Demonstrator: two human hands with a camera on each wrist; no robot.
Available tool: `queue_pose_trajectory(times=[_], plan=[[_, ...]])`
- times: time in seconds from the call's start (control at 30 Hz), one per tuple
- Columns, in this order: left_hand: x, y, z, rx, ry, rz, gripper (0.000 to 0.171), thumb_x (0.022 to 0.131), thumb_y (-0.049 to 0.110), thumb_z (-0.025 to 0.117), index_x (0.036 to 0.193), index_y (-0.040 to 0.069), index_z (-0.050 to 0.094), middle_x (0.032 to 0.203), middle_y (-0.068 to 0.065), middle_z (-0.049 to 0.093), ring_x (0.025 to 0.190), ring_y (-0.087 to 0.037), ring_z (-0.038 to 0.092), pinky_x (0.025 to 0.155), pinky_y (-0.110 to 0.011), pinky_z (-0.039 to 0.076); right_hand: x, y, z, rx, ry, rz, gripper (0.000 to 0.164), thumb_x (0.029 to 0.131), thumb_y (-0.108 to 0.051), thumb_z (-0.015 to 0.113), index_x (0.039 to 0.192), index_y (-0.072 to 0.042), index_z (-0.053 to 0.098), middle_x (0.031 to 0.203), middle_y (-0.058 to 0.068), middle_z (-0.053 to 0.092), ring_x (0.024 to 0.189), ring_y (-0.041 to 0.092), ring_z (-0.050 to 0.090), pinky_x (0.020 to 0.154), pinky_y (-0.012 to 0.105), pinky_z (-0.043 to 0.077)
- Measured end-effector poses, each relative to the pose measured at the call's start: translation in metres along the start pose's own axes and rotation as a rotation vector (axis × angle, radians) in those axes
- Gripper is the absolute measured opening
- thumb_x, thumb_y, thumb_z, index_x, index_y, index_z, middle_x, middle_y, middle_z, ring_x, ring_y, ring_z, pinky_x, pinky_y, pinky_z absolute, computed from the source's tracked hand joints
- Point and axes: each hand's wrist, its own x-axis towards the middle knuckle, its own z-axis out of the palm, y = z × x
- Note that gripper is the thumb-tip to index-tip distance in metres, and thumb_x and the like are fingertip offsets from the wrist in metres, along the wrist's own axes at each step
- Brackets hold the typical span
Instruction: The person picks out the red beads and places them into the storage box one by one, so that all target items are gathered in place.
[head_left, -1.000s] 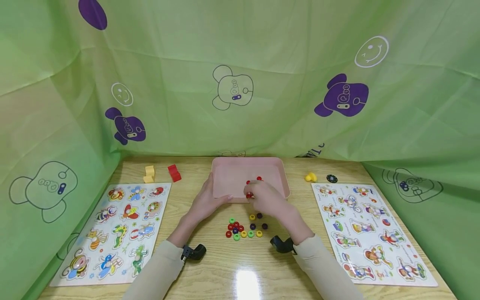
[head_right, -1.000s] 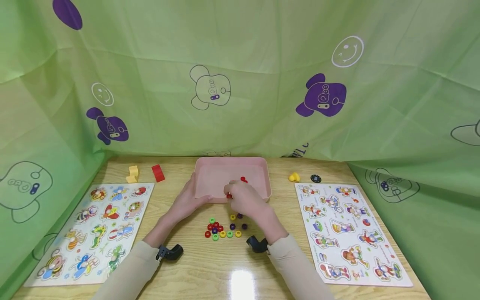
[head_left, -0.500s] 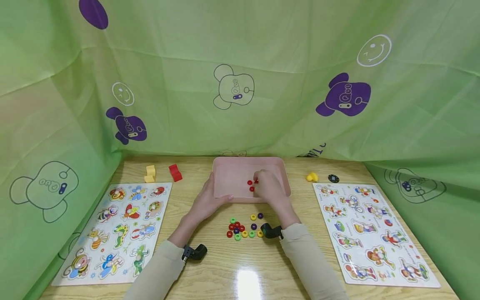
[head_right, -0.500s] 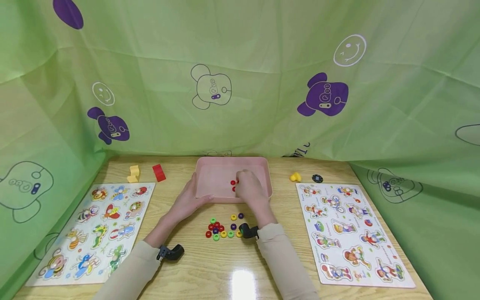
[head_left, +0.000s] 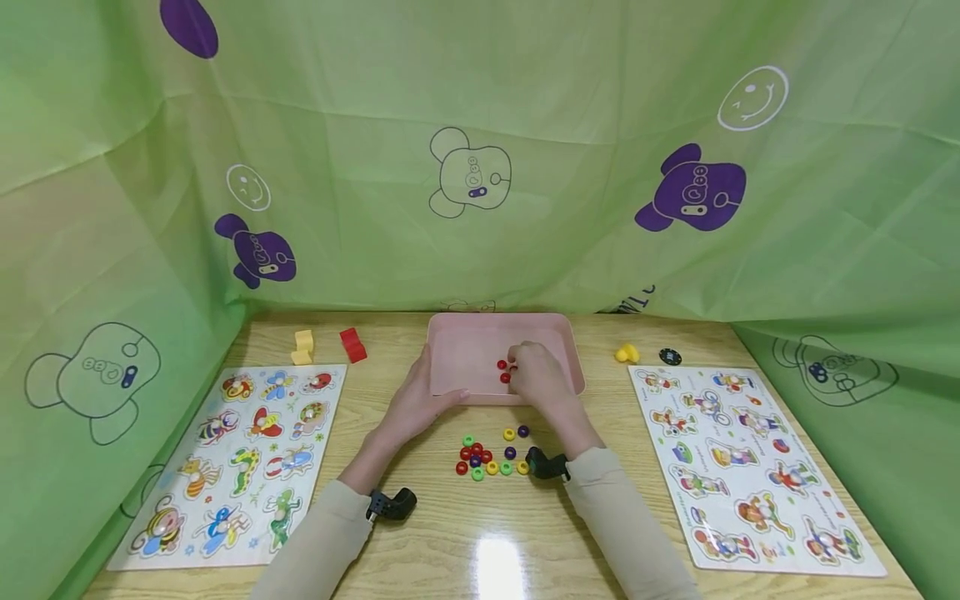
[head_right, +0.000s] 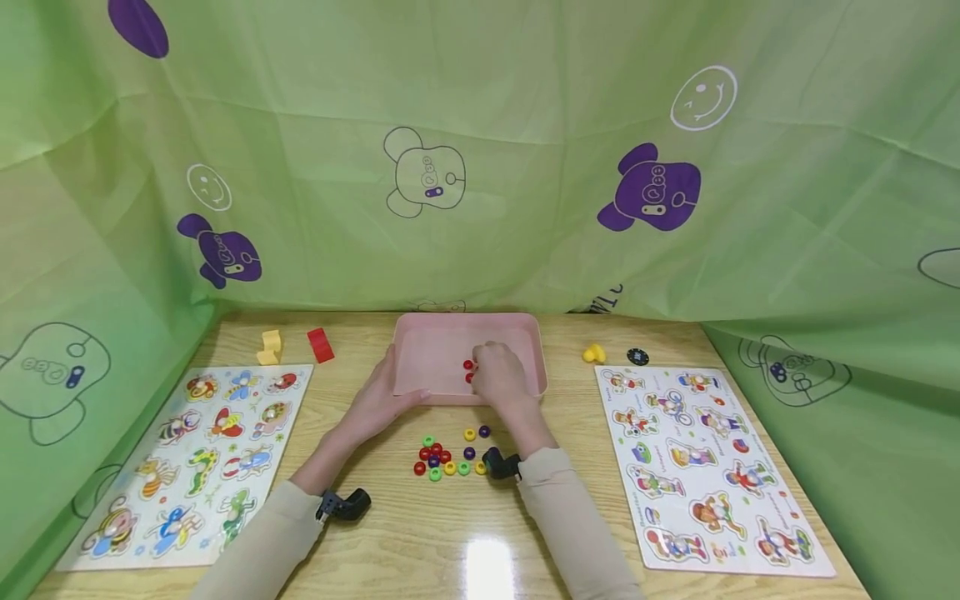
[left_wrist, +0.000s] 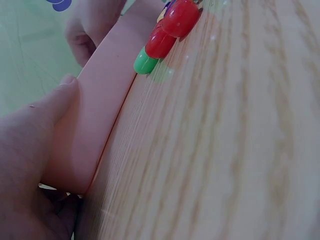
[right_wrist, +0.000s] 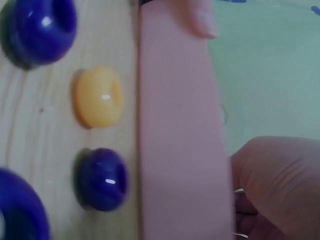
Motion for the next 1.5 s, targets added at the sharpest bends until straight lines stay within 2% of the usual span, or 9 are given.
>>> queue_pose_trajectory(times=[0.13, 0.27, 0.5, 0.67, 0.77, 0.93, 1.1, 1.3, 1.5], plan=[[0.000, 0.000, 0.001, -0.003, 0.010, -0.003, 0.111, 0.072, 0.057, 0.069, 0.147, 0.033, -0.009, 0.156, -0.007, 0.016, 0.137, -0.027, 0.030, 0.105, -0.052, 0.033, -0.008, -0.005, -0.010, 0.042, -0.003, -0.056, 0.020, 0.073, -0.002, 0.065, 0.090, -0.009, 0.070, 0.086, 0.002, 0.063, 0.074, 0.014, 0.054, 0.068, 0.028, 0.048], [0.000, 0.000, 0.002, -0.004, 0.020, 0.004, 0.110, 0.073, 0.055, 0.070, 0.147, 0.033, -0.007, 0.155, -0.007, 0.017, 0.137, -0.027, 0.031, 0.104, -0.053, 0.034, -0.022, -0.012, -0.022, 0.081, -0.016, -0.109, 0.015, 0.078, -0.012, 0.069, 0.093, -0.009, 0.071, 0.080, -0.001, 0.061, 0.071, 0.014, 0.052, 0.064, 0.027, 0.044], [-0.001, 0.001, 0.001, 0.019, 0.005, -0.030, 0.111, 0.072, 0.060, 0.068, 0.147, 0.032, -0.009, 0.156, -0.005, 0.014, 0.137, -0.027, 0.030, 0.104, -0.053, 0.034, -0.054, -0.027, -0.035, -0.016, -0.016, -0.262, 0.014, 0.081, -0.012, 0.067, 0.095, -0.011, 0.071, 0.090, 0.000, 0.066, 0.080, 0.011, 0.059, 0.070, 0.026, 0.049], [-0.001, 0.001, 0.000, 0.015, 0.012, -0.002, 0.110, 0.072, 0.059, 0.068, 0.148, 0.031, -0.006, 0.155, -0.006, 0.018, 0.134, -0.027, 0.035, 0.101, -0.054, 0.037, -0.073, -0.038, -0.031, -0.043, -0.038, -0.426, 0.030, 0.079, -0.007, 0.064, 0.108, -0.015, 0.069, 0.092, -0.001, 0.068, 0.084, 0.012, 0.062, 0.074, 0.027, 0.051], [-0.001, 0.001, 0.000, 0.001, 0.018, 0.023, 0.109, 0.073, 0.056, 0.069, 0.150, 0.027, -0.003, 0.153, -0.007, 0.021, 0.132, -0.027, 0.038, 0.099, -0.054, 0.038, -0.080, -0.042, -0.024, -0.031, -0.075, -0.479, 0.028, 0.081, -0.012, 0.066, 0.109, -0.016, 0.069, 0.095, -0.002, 0.068, 0.085, 0.011, 0.062, 0.073, 0.026, 0.052], [-0.002, 0.000, -0.001, 0.001, 0.008, 0.033, 0.109, 0.074, 0.056, 0.069, 0.149, 0.028, -0.004, 0.154, -0.008, 0.020, 0.133, -0.026, 0.037, 0.100, -0.053, 0.038, -0.083, -0.046, -0.012, -0.008, -0.149, -0.491, 0.014, 0.084, -0.015, 0.066, 0.096, -0.012, 0.071, 0.102, -0.001, 0.068, 0.089, 0.008, 0.062, 0.077, 0.025, 0.052], [0.000, 0.003, -0.001, -0.021, 0.007, 0.050, 0.108, 0.074, 0.053, 0.070, 0.148, 0.033, -0.006, 0.154, -0.009, 0.019, 0.134, -0.027, 0.035, 0.101, -0.054, 0.037, -0.085, -0.047, -0.006, 0.001, -0.203, -0.494, 0.014, 0.083, -0.010, 0.065, 0.095, -0.013, 0.071, 0.091, -0.003, 0.067, 0.080, 0.004, 0.058, 0.072, 0.019, 0.050], [0.001, 0.003, -0.001, 0.011, 0.013, 0.013, 0.111, 0.072, 0.059, 0.068, 0.150, 0.024, -0.003, 0.155, -0.005, 0.017, 0.136, -0.024, 0.031, 0.103, -0.052, 0.035, -0.087, -0.047, -0.002, 0.004, -0.237, -0.511, 0.009, 0.084, -0.010, 0.064, 0.089, -0.015, 0.069, 0.086, -0.005, 0.065, 0.073, 0.002, 0.054, 0.069, 0.018, 0.048], [0.000, 0.001, 0.000, 0.002, 0.009, 0.015, 0.110, 0.073, 0.055, 0.069, 0.150, 0.024, -0.003, 0.156, -0.005, 0.016, 0.138, -0.025, 0.029, 0.104, -0.053, 0.034, -0.087, -0.049, 0.004, -0.024, -0.237, -0.526, 0.006, 0.084, -0.013, 0.066, 0.086, -0.018, 0.067, 0.083, -0.008, 0.062, 0.072, 0.001, 0.053, 0.069, 0.018, 0.047]])
